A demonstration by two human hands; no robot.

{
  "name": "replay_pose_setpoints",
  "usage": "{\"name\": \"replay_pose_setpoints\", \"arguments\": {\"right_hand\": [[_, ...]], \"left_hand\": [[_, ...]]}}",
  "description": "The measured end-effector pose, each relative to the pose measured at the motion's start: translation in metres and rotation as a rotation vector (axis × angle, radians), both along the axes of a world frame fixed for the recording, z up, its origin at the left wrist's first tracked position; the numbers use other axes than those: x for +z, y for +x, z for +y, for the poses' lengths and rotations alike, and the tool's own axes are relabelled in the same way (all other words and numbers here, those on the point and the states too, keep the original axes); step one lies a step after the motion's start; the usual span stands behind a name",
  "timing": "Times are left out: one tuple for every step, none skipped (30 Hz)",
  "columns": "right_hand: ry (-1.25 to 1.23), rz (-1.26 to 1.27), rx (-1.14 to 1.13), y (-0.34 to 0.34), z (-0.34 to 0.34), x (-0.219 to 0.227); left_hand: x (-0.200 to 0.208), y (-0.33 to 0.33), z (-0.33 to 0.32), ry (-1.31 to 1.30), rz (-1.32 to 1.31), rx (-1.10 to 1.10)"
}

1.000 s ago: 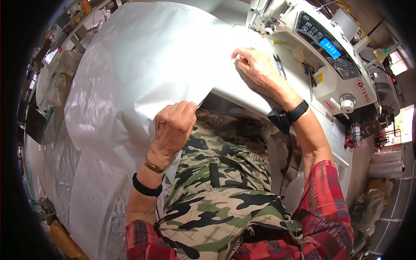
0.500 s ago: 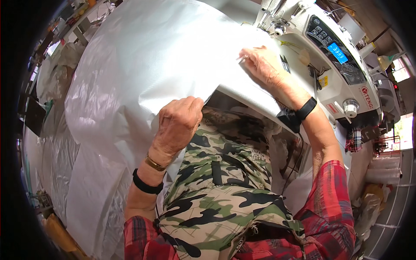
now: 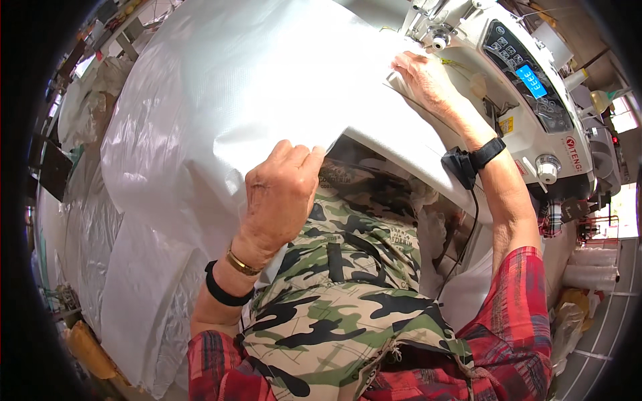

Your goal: Sewing large white plastic sheets together using an industrial sewing machine.

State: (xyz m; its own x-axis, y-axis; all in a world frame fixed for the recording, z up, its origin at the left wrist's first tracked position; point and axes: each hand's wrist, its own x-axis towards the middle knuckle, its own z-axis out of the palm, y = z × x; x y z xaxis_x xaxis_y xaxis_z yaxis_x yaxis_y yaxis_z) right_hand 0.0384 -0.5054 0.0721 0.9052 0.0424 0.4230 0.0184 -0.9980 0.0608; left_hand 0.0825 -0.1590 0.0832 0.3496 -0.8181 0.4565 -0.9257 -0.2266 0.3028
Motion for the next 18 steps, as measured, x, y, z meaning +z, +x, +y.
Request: {"name": "replay_pose_setpoints", "arguments": {"right_hand": [[0.005, 0.001, -0.002, 0.001, -0.002, -0.001], [0.032, 0.005, 0.016, 0.001, -0.005, -0.002], [0.054, 0.008, 0.039, 0.002, -0.004, 0.0], [0.056, 0.008, 0.041, 0.002, -0.003, 0.002], [0.073, 0.031, 0.044, 0.002, -0.003, 0.003], [0.09, 0.054, 0.045, 0.001, -0.002, 0.006], [0.092, 0.056, 0.044, 0.001, 0.0, 0.007], [0.109, 0.095, 0.003, 0.002, 0.002, 0.007], [0.124, 0.133, -0.035, 0.003, 0.004, 0.008], [0.126, 0.133, -0.034, 0.004, 0.004, 0.008], [0.13, 0.13, -0.035, 0.006, 0.004, 0.008], [0.134, 0.127, -0.035, 0.006, 0.004, 0.009], [0.135, 0.129, -0.035, 0.007, 0.005, 0.008], [0.16, 0.137, -0.061, 0.008, 0.006, 0.007], [0.184, 0.145, -0.088, 0.008, 0.006, 0.007], [0.184, 0.146, -0.089, 0.008, 0.005, 0.006], [0.203, 0.151, -0.104, 0.008, 0.004, 0.006], [0.223, 0.157, -0.115, 0.009, 0.007, 0.006]], "left_hand": [[0.001, -0.001, 0.0, -0.011, 0.006, 0.008], [-0.001, -0.001, -0.001, -0.006, 0.007, 0.005], [-0.005, -0.001, 0.0, 0.006, 0.045, 0.006], [-0.007, -0.002, 0.002, 0.018, 0.083, 0.007], [-0.006, -0.003, 0.005, 0.02, 0.083, 0.008], [-0.002, -0.004, 0.007, 0.036, 0.135, -0.004], [-0.001, -0.004, 0.009, 0.052, 0.188, -0.017], [-0.003, -0.004, 0.009, 0.054, 0.189, -0.018], [-0.005, -0.003, 0.01, 0.051, 0.174, -0.034], [-0.007, -0.002, 0.01, 0.049, 0.159, -0.051], [-0.009, -0.002, 0.01, 0.05, 0.159, -0.05], [-0.012, -0.003, 0.008, 0.028, 0.131, -0.058], [-0.014, -0.003, 0.008, 0.005, 0.103, -0.067], [-0.017, -0.003, 0.007, 0.006, 0.104, -0.067], [-0.018, -0.003, 0.007, -0.003, 0.083, -0.058], [-0.02, -0.002, 0.006, -0.012, 0.062, -0.05], [-0.02, -0.002, 0.005, -0.012, 0.062, -0.051], [-0.02, -0.003, 0.005, -0.027, 0.084, -0.05]]}}
